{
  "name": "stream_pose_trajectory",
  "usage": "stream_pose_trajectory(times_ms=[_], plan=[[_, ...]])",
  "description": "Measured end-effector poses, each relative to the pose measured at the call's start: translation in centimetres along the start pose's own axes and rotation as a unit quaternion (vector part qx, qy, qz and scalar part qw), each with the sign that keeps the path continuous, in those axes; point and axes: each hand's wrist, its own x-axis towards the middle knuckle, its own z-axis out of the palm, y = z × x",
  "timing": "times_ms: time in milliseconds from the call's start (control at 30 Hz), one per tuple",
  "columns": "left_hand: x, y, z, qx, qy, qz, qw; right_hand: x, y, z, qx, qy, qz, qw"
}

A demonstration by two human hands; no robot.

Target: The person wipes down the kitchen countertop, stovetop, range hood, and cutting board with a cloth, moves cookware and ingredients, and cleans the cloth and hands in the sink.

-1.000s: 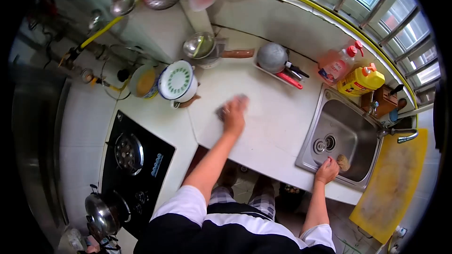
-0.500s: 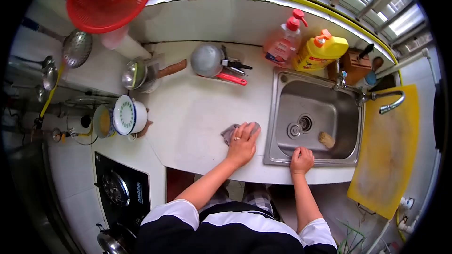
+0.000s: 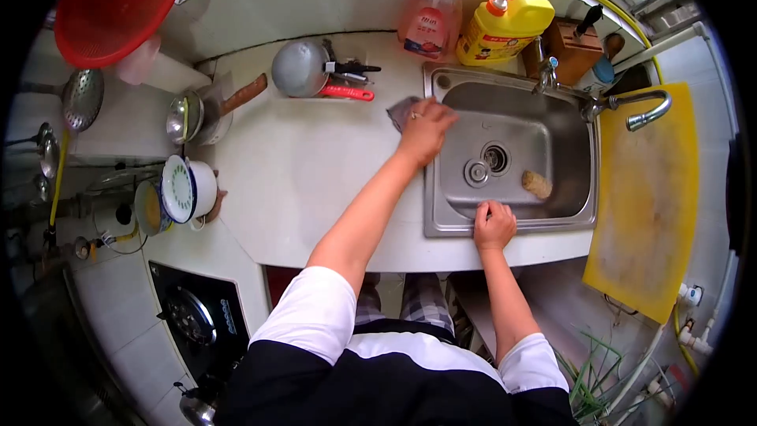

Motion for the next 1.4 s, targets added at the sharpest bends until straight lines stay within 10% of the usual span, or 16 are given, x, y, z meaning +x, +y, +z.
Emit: stream_pose_trajectory(times_ms=[333, 433, 467, 533, 633, 1067, 1200, 1267, 1333, 1367, 1400], plan=[[-20.2, 10.5, -7.2, -0.239, -0.064, -0.031, 0.968, -0.3, 0.7, 1.0, -0.036, 0.027, 0.016, 0.999], [-25.3, 5.4, -12.1, -0.031, 0.049, -0.064, 0.996, -0.4, 0.4, 1.1, -0.027, 0.034, 0.038, 0.998], [-27.5, 1.7, -12.9, 0.071, -0.084, -0.186, 0.976, -0.4, 0.6, 1.4, -0.031, 0.033, 0.040, 0.998], [-30.6, -4.0, -17.3, -0.110, 0.235, -0.321, 0.911, -0.4, 1.6, 1.8, -0.038, 0.031, 0.029, 0.998], [-31.0, -4.4, -21.7, 0.223, 0.217, -0.395, 0.864, -0.4, 0.9, 1.5, -0.032, 0.037, 0.037, 0.998], [-22.6, 15.5, -6.4, -0.041, -0.057, -0.079, 0.994, -0.3, 0.6, 1.0, 0.001, 0.027, 0.031, 0.999], [-18.8, 15.8, -5.1, -0.297, 0.037, -0.291, 0.909, -0.4, 0.6, -0.5, 0.235, 0.022, 0.012, 0.972], [-16.2, 17.5, -5.2, -0.605, 0.141, -0.423, 0.660, -1.5, -0.3, -0.8, 0.391, 0.075, -0.005, 0.917], [-15.2, 17.7, -5.8, -0.706, 0.108, -0.408, 0.569, -4.9, -4.2, -2.5, 0.599, -0.049, 0.037, 0.798], [-14.7, 18.1, -6.4, -0.693, 0.093, -0.408, 0.588, -5.9, -5.1, -1.0, 0.402, -0.018, -0.123, 0.907], [-14.9, 18.1, -6.4, -0.660, 0.117, -0.426, 0.608, -7.0, -7.1, -1.4, 0.415, -0.022, -0.080, 0.906]])
